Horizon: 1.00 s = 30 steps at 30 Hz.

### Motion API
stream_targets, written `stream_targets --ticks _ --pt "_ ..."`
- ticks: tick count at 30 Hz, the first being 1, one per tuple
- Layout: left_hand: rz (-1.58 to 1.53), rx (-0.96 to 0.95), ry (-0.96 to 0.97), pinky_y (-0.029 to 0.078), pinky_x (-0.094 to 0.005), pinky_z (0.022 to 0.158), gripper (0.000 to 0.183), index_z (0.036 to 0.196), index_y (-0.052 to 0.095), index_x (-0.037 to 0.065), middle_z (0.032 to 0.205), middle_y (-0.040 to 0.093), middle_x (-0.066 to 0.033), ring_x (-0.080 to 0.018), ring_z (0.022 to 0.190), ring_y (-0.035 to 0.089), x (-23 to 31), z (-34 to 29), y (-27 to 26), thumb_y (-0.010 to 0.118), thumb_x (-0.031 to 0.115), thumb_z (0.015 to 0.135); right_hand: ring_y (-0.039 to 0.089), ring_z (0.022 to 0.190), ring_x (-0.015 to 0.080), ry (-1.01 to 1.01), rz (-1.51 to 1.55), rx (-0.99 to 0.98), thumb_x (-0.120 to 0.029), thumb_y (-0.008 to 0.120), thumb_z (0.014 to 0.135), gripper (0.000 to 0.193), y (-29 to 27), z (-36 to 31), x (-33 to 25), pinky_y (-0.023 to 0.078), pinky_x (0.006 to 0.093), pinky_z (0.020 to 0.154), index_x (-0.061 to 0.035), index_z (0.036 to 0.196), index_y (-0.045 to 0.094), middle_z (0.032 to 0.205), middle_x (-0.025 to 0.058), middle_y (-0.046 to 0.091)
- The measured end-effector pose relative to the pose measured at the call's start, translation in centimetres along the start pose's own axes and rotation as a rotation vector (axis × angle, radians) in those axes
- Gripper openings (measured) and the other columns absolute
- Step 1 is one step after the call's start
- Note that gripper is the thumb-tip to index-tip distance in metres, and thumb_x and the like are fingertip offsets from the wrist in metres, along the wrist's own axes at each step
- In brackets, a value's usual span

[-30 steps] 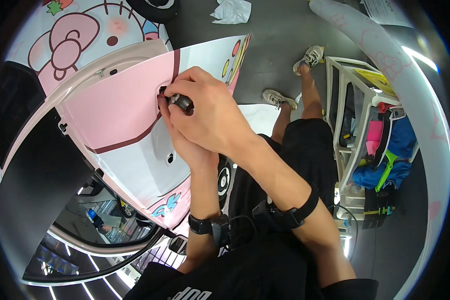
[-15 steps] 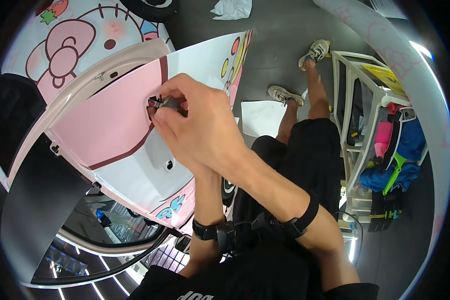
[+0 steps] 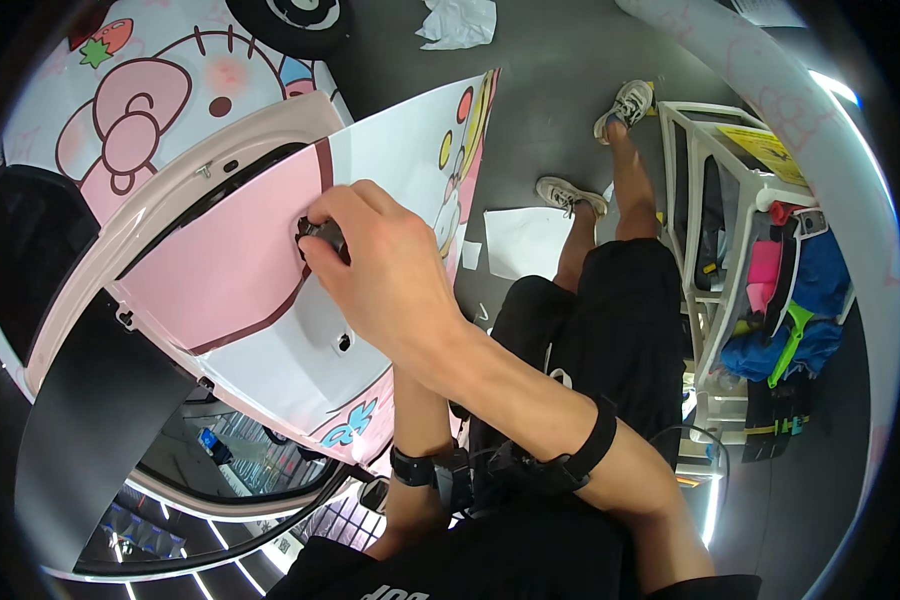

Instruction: The person installs a door handle onto a car door panel by first manually inserting a lock cylinder, tightening a screw with a yellow-handled screwdriver, and then snapping the handle onto the exterior of the door.

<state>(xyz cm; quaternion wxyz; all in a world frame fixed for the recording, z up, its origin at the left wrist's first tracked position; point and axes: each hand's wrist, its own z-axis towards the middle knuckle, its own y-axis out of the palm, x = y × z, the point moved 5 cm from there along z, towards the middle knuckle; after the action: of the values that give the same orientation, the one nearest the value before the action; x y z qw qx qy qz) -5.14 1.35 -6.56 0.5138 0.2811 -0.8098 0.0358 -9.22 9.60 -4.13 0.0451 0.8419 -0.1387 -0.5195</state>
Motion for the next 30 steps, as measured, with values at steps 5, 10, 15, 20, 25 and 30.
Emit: stream_targets --ticks 5,10,15,20,25,30 --pt "-0.122 -0.036 -0.036 0.046 -0.0329 0.093 0.05 0.148 0.036 0.005 0.12 0.055 -0.0094 -0.0164 0.105 0.058 -0.4 -0.3 -0.9 0.03 0.039 0.112 0.069 0.087 0.0314 -0.259 -0.125 0.005 -0.007 0.069 0.086 0.02 -0.4 -0.8 -0.5 0.057 0.04 0.075 -0.0041 0.106 0.072 0.102 0.0133 0.063" --pt "-0.194 -0.087 -0.055 0.046 -0.0328 0.094 0.049 0.147 0.037 0.005 0.12 0.055 -0.0089 -0.0161 0.106 0.058 -0.9 -0.3 -2.0 0.029 0.039 0.112 0.068 0.081 0.0305 -0.326 -0.236 -0.061 -0.008 0.069 0.085 0.02 -0.7 -0.5 -1.1 0.057 0.0387 0.072 -0.0053 0.105 0.073 0.099 0.0138 0.064" --pt "-0.079 -0.04 -0.028 0.042 -0.0329 0.101 0.045 0.139 0.046 0.009 0.125 0.055 -0.0074 -0.0175 0.116 0.055 0.5 -0.5 0.3 0.029 0.041 0.112 0.069 0.08 0.0316 -0.234 -0.248 -0.208 -0.008 0.064 0.087 0.025 -1.2 1.0 -0.1 0.057 0.0363 0.071 -0.0056 0.11 0.072 0.096 0.0153 0.068" --pt "0.044 -0.074 0.03 0.042 -0.036 0.104 0.044 0.144 0.038 0.01 0.13 0.054 -0.0099 -0.0207 0.122 0.054 1.0 -0.4 0.4 0.03 0.038 0.112 0.072 0.087 0.0273 -0.248 -0.17 -0.19 -0.008 0.063 0.088 0.027 -1.2 0.7 0.6 0.058 0.0347 0.081 -0.0054 0.114 0.072 0.106 0.0139 0.072" --pt "0.207 -0.109 0.083 0.044 -0.0338 0.102 0.048 0.151 0.029 0.008 0.133 0.052 -0.0114 -0.0188 0.12 0.055 1.1 0.0 0.3 0.031 0.036 0.111 0.073 0.086 0.0253 -0.371 -0.26 -0.112 -0.006 0.062 0.089 0.026 -1.3 0.6 0.9 0.059 0.0341 0.081 -0.0075 0.112 0.075 0.1 0.0122 0.073" --pt "0.115 -0.1 0.059 0.045 -0.0313 0.101 0.049 0.151 0.031 0.008 0.136 0.051 -0.0095 -0.0178 0.119 0.055 0.8 0.0 0.4 0.032 0.038 0.111 0.07 0.084 0.0316 -0.608 -0.302 -0.018 -0.014 0.065 0.086 0.022 -1.3 -0.1 0.6 0.057 0.0418 0.075 -0.011 0.105 0.077 0.098 0.0142 0.07"
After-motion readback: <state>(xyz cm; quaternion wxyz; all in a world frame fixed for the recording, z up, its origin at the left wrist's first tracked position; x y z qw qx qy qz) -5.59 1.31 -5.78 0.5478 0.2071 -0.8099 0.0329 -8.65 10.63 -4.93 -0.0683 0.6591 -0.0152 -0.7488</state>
